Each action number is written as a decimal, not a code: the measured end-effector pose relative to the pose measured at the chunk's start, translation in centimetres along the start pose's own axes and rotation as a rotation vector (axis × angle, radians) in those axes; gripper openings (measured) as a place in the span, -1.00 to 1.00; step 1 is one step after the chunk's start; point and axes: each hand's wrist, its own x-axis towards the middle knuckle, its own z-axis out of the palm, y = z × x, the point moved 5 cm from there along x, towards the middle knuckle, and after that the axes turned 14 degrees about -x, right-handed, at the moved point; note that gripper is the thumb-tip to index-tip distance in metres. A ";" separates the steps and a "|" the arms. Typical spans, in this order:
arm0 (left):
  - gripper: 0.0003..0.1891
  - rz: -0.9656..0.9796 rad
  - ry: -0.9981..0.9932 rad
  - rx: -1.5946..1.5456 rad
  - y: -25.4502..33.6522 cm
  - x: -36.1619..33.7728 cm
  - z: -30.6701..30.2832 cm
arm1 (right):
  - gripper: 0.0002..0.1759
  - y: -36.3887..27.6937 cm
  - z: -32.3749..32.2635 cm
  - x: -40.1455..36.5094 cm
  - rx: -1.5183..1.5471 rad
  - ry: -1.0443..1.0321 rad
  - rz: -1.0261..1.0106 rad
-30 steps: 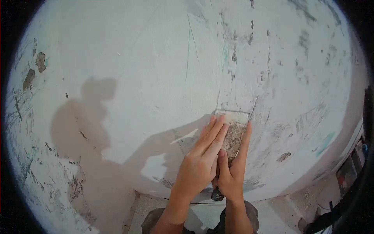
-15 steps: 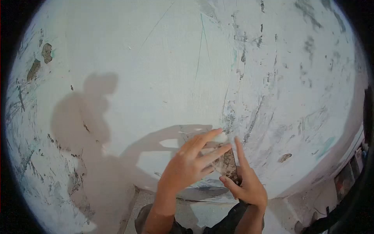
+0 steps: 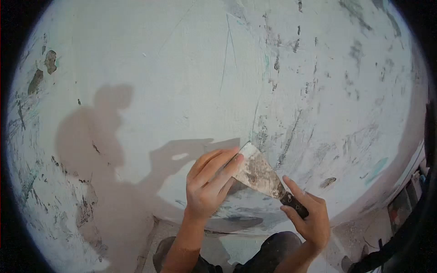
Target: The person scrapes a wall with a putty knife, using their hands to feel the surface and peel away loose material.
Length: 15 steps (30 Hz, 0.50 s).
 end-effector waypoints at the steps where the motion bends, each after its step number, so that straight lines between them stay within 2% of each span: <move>1: -0.51 0.006 -0.006 0.023 -0.2 0.0 0.2 | -0.31 -0.2 -0.3 0.0 -0.032 0.120 -0.044; 6: -0.49 -0.013 -0.124 0.082 0.0 0.6 2.0 | -0.36 -0.6 -0.4 0.2 -0.139 0.105 0.040; 9: -0.42 -0.069 -0.219 0.120 0.5 1.0 2.3 | -0.36 -0.2 -0.2 0.3 -0.116 0.117 0.102; 11: -0.39 -0.177 -0.323 0.095 0.7 0.9 2.6 | -0.35 0.0 -0.2 0.2 -0.121 0.178 0.096; 15: -0.38 -0.118 -0.380 0.178 1.3 1.3 3.0 | -0.35 0.0 -0.2 0.4 -0.087 0.159 0.114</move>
